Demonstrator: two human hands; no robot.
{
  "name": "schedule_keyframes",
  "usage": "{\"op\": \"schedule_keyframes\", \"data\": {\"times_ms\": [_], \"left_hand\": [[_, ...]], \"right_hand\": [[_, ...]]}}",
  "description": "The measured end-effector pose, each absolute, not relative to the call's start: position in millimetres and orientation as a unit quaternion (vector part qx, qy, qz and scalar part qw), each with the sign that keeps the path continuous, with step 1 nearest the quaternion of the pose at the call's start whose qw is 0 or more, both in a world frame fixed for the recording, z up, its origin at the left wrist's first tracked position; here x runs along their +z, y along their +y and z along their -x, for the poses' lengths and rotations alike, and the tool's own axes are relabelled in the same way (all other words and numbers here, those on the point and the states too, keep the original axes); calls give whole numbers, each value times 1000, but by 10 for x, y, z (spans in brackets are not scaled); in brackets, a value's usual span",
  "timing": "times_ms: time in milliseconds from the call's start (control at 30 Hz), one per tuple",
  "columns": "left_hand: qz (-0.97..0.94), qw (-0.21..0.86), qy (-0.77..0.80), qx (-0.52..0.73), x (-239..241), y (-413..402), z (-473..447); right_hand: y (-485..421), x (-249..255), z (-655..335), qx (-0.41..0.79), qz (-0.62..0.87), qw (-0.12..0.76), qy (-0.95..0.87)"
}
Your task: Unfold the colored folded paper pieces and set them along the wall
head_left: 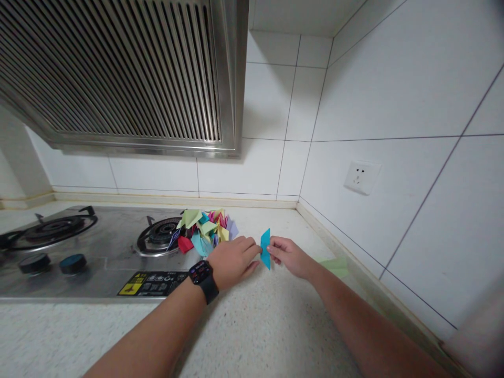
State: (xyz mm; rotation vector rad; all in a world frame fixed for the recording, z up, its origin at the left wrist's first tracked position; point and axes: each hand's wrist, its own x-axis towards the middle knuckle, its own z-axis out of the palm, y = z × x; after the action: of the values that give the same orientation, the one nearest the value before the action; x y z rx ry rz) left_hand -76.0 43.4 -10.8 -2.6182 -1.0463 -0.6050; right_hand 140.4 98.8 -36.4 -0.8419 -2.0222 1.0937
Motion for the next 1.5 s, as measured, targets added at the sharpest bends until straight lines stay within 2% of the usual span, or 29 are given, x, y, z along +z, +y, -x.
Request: {"op": "schedule_keyframes", "data": {"times_ms": [433, 633, 733, 933, 1133, 1500], "left_hand": [[898, 130, -366, -208, -126, 427, 752], [883, 93, -385, -253, -143, 450, 781], [858, 44, -409, -307, -177, 470, 793], [786, -123, -425, -433, -285, 546, 749], [787, -188, -394, -436, -358, 597, 692], [666, -347, -429, -501, -503, 786, 773]], "right_hand": [[954, -286, -1401, 435, 326, 331, -772], [983, -315, -1425, 438, 329, 326, -770], [983, -332, -1429, 463, 321, 313, -765], [915, -320, -1388, 495, 305, 257, -772], [857, -326, -1340, 492, 296, 218, -789], [922, -310, -1365, 391, 343, 329, -788]]}}
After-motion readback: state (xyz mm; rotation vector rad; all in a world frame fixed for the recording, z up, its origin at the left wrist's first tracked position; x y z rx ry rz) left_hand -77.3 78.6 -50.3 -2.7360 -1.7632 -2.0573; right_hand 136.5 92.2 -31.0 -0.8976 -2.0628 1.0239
